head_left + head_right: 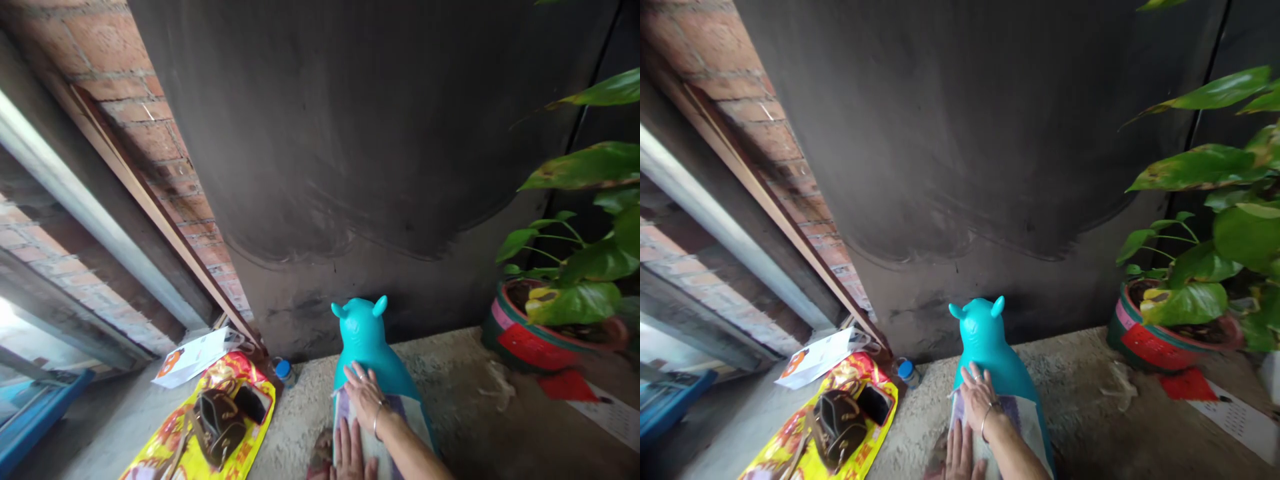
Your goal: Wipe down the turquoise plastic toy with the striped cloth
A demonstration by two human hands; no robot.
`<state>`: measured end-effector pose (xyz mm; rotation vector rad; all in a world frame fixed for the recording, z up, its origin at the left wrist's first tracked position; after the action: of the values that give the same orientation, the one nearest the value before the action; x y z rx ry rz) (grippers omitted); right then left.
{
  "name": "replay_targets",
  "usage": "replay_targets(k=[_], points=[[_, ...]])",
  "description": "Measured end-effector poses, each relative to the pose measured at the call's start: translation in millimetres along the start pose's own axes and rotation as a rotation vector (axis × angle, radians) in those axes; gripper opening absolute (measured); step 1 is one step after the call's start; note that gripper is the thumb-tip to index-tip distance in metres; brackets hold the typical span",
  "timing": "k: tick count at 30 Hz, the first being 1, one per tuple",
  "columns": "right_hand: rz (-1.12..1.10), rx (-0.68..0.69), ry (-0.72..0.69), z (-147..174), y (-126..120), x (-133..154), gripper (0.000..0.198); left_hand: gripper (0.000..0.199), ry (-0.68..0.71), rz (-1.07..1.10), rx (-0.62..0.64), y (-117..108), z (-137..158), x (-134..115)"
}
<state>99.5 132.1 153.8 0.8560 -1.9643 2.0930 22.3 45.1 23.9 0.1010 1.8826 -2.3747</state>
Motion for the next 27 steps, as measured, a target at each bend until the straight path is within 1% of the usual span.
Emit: replay_targets(k=[2,3,5,7,9,11,13,15,18,21,23,25,27], points=[[0.016,-0.087,0.037,2.0,-10.0,-4.2,0.049,0.067,0.005,0.054,0.099,2.2,-0.8,3.6],[0.029,-0.133,0.079,10.6,-11.8,-10.1,0.050,0.069,0.008,0.082,0.129,1.9,-1.3,5.5],[0.064,-0.203,0.180,41.0,-5.5,-29.3,0.050,0.067,0.028,0.118,0.111,-2.8,-3.4,7.1],[0.102,-0.209,0.239,78.2,14.9,-52.8,0.048,0.060,0.061,0.119,0.046,-10.3,-5.6,4.1],[0.122,-0.118,0.234,107.1,43.8,-73.3,0.049,0.057,0.070,0.112,0.025,-16.2,-7.7,-2.9],[0.130,-0.036,0.228,119.4,64.6,-86.5,0.052,0.057,0.017,0.106,0.033,-22.4,-11.3,-9.3],[0.137,-0.010,0.240,113.1,68.9,-89.3,0.054,0.057,-0.055,0.108,0.043,-29.8,-18.6,-13.9],[0.146,-0.028,0.254,93.4,59.5,-83.3,0.054,0.058,-0.085,0.142,0.048,-36.8,-32.0,-17.1],[0.142,-0.077,0.231,58.0,38.5,-68.9,0.056,0.057,-0.012,0.174,0.078,-43.7,-62.0,-21.2],[0.127,-0.096,0.212,34.6,26.3,-62.9,0.059,0.054,0.065,0.120,0.106,-49.7,-89.2,-22.6],[0.121,-0.095,0.218,28.4,22.8,-63.5,0.060,0.054,0.054,0.125,0.110,-53.4,-98.6,-21.4],[0.128,-0.109,0.220,28.9,21.0,-63.1,0.061,0.054,0.045,0.167,0.110,-53.4,-98.9,-21.1],[0.161,-0.139,0.232,36.7,24.0,-61.3,0.062,0.054,0.024,0.222,0.047,-51.1,-91.5,-18.1]])
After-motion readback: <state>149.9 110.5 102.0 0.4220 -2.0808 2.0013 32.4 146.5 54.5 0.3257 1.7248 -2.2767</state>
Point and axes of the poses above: each hand's wrist, its own z-axis away from the middle knuckle, its own y-axis out of the palm, x = y × z, the point moved 7 cm from there along -z, towards the middle knuckle, and after that the axes turned 5 degrees about -z, right-handed, at the moved point
